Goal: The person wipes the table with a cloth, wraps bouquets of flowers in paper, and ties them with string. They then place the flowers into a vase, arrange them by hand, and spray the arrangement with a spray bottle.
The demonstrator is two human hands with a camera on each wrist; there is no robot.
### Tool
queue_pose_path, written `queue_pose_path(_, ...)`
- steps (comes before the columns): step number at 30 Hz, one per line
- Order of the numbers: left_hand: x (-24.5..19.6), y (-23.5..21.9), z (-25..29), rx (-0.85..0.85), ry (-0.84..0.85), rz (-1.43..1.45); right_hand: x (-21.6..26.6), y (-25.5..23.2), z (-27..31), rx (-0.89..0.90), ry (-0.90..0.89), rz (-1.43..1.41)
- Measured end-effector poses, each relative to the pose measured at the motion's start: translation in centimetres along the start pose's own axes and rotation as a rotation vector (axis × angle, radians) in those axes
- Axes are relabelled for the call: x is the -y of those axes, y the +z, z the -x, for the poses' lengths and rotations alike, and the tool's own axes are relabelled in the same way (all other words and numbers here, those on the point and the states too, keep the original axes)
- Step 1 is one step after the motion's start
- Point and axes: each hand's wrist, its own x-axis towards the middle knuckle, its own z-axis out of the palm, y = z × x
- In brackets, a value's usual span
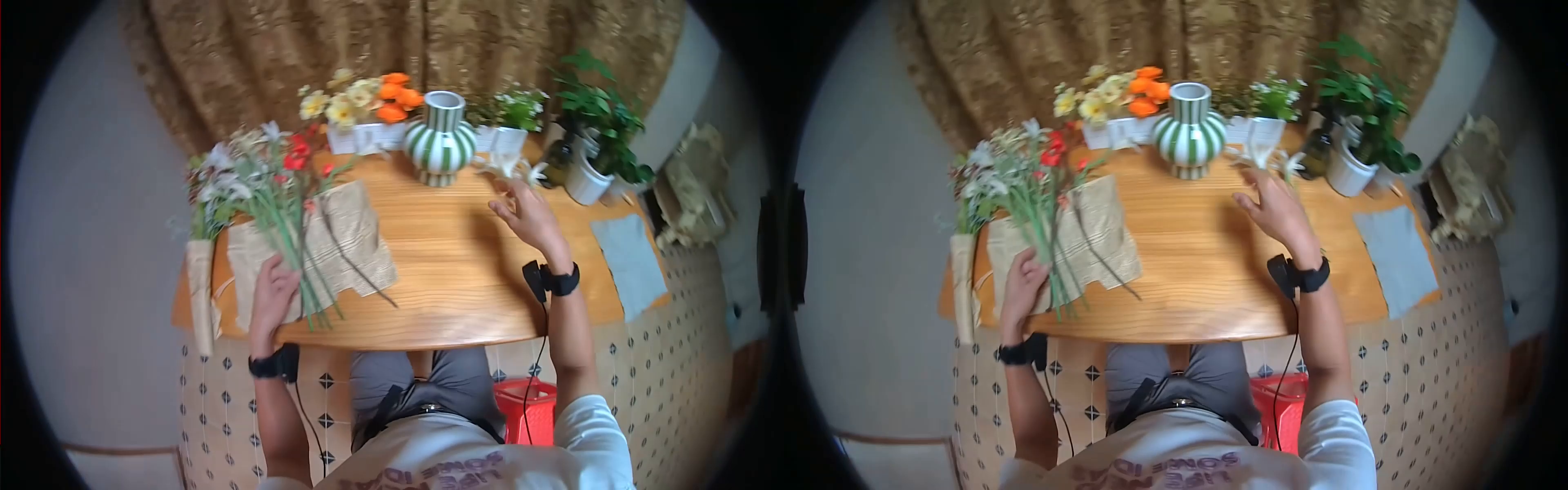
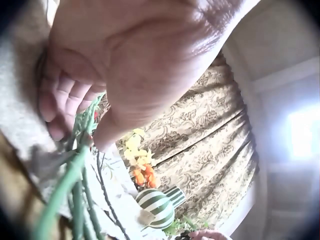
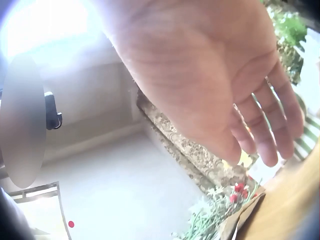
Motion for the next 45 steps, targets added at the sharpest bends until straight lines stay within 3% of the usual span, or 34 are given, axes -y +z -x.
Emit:
queue_pose_path(1,0.5,-0.9,0.2,0.036,0.001,0.047,-1.6,0.2,0.5,-0.015,0.028,0.021)
queue_pose_path(3,0.2,-1.3,1.2,-0.043,0.075,0.064,-5.1,0.6,2.1,-0.191,0.144,0.527)
queue_pose_path(4,-0.3,-1.2,1.5,-0.021,0.074,0.071,-6.5,0.7,2.7,-0.191,0.161,0.543)
queue_pose_path(6,-0.8,-1.1,2.1,-0.1,0.106,0.098,-8.4,0.6,3.6,0.141,0.442,0.546)
queue_pose_path(7,-0.4,-1.2,2.2,-0.092,0.106,0.102,-7.7,0.0,4.3,0.173,0.43,0.519)
queue_pose_path(10,0.4,-1.9,2.4,-0.105,0.133,0.053,-9.5,0.3,6.6,0.101,0.39,0.359)
queue_pose_path(14,0.6,-2.0,2.7,-0.111,0.168,0.085,-7.9,-1.1,8.2,0.051,0.384,0.272)
queue_pose_path(18,1.5,-2.2,2.2,-0.121,0.182,0.109,-8.0,-1.9,7.5,0.154,0.453,0.367)
queue_pose_path(20,1.5,-2.7,1.9,-0.123,0.199,0.046,-6.5,-2.0,8.1,-0.066,0.262,0.433)
queue_pose_path(23,1.8,-2.8,1.1,-0.09,0.187,0.035,-0.7,-2.3,5.8,-0.011,0.159,0.156)
queue_pose_path(24,1.8,-2.6,0.7,-0.085,0.161,0.023,1.4,-1.4,4.8,0.049,0.143,-0.123)
queue_pose_path(26,1.6,-2.0,0.2,-0.084,0.138,0.006,7.5,0.3,2.6,0.242,0.063,-0.334)
queue_pose_path(28,1.2,-1.4,-0.2,-0.07,0.108,-0.064,10.4,4.6,-0.2,0.393,-0.148,-0.387)
queue_pose_path(30,0.8,-1.0,-0.5,-0.071,0.093,-0.114,13.3,9.2,-2.8,0.45,-0.255,-0.228)
queue_pose_path(34,0.1,0.3,-1.1,-0.076,-0.01,-0.142,18.2,15.5,-6.1,0.511,-0.221,-0.037)
queue_pose_path(36,0.7,0.5,-1.4,-0.092,0.0,-0.168,18.3,18.2,-6.8,0.453,-0.226,-0.011)
queue_pose_path(38,1.0,0.2,-1.9,0.025,-0.032,-0.24,18.0,20.6,-8.1,0.392,-0.236,0.017)
queue_pose_path(40,1.2,0.3,-2.0,0.027,-0.004,-0.108,16.7,21.7,-9.7,0.329,-0.176,-0.656)
queue_pose_path(41,0.7,0.4,-1.8,0.034,0.022,0.027,17.4,19.8,-10.1,0.437,-0.057,-0.803)
queue_pose_path(44,-0.2,0.8,-1.8,0.043,0.065,0.18,19.7,16.9,-10.2,0.482,0.062,-1.028)
queue_pose_path(45,-0.2,1.0,-2.1,0.032,0.06,0.191,19.7,18.3,-10.2,0.424,0.041,-0.988)
